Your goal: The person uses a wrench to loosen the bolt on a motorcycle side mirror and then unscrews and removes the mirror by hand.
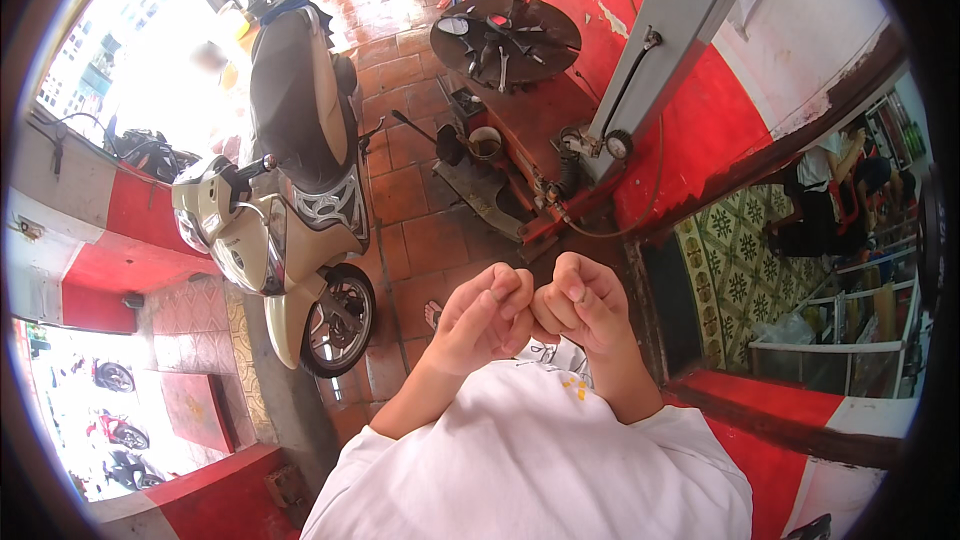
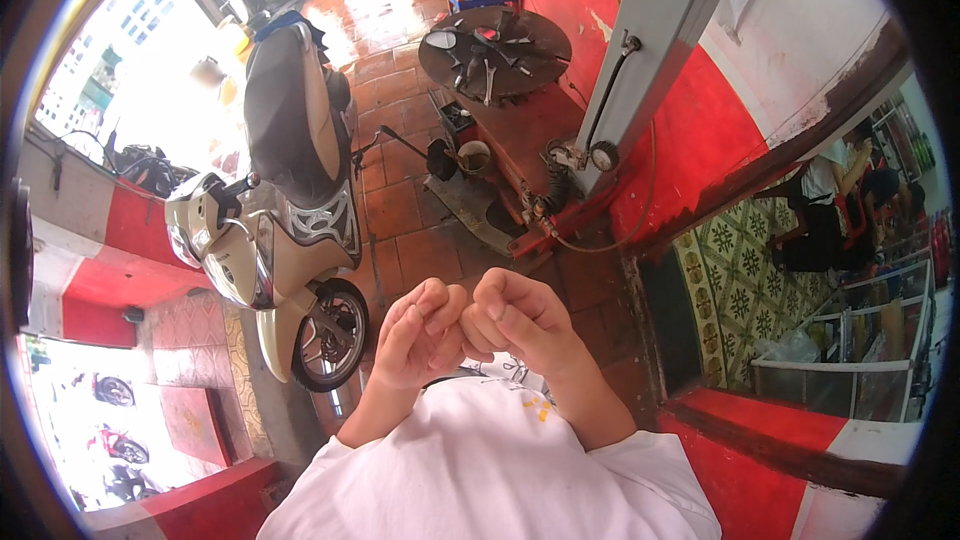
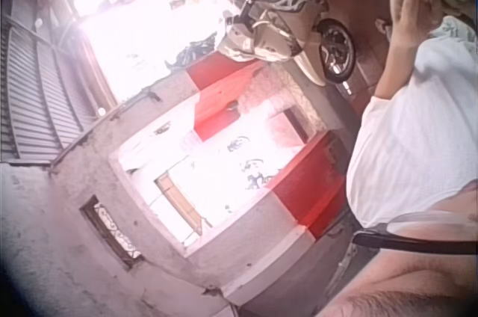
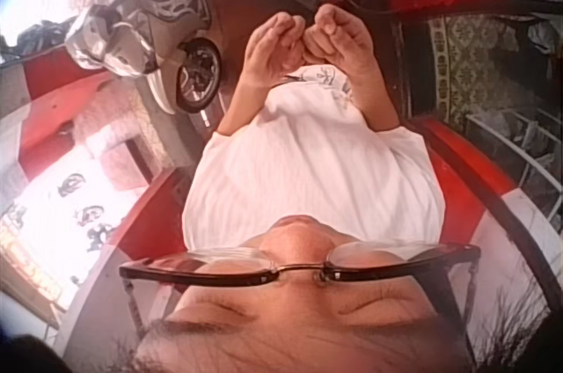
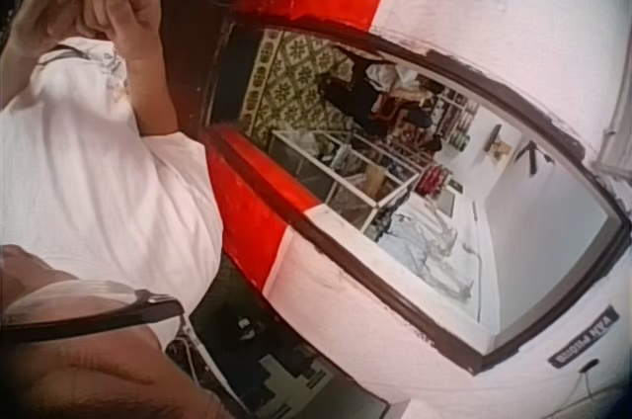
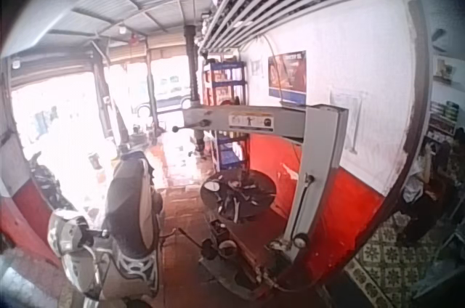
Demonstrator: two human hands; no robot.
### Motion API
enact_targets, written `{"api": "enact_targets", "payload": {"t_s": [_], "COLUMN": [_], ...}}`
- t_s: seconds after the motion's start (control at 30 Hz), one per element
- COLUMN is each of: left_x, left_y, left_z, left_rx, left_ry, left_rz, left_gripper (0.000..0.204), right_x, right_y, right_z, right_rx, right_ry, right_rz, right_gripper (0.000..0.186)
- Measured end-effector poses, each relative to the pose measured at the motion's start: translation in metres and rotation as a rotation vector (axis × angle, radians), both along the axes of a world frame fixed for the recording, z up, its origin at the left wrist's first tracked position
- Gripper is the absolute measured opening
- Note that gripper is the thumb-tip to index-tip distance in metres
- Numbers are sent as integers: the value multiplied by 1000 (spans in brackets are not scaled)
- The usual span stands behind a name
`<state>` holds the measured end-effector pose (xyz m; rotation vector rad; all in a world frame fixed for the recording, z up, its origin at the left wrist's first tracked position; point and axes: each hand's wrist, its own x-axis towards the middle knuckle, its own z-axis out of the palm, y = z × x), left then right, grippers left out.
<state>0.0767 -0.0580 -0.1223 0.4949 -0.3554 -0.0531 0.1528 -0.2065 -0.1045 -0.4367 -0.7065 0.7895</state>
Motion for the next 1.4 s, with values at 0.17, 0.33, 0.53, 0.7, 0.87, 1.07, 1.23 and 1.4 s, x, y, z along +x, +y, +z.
{"api": "enact_targets", "payload": {"t_s": [0.17, 0.33, 0.53, 0.7, 0.87, 1.07, 1.23, 1.4], "left_x": [-3, -3, -5, -6, -6, -7, -8, -9], "left_y": [-1, 0, 1, 2, 2, 1, 0, 6], "left_z": [-5, -6, -9, -11, -10, -7, -6, 5], "left_rx": [-14, -28, -11, -1, -47, -39, -55, 308], "left_ry": [-19, -25, -7, -23, -41, -50, -74, -7], "left_rz": [1, 0, 17, 45, 4, -6, -11, 288], "left_gripper": [22, 20, 20, 19, 18, 18, 16, 15], "right_x": [-2, -3, -5, -6, -8, -10, -11, -12], "right_y": [1, 3, 4, 7, 5, 5, 5, 10], "right_z": [0, -1, -1, -2, -2, -1, -3, -1], "right_rx": [6, -10, -26, -7, -10, 7, 32, -65], "right_ry": [-3, 2, 19, -21, -37, -47, -33, -52], "right_rz": [1, -17, -24, -10, -34, -37, -2, -127], "right_gripper": [18, 18, 15, 15, 17, 17, 15, 11]}}
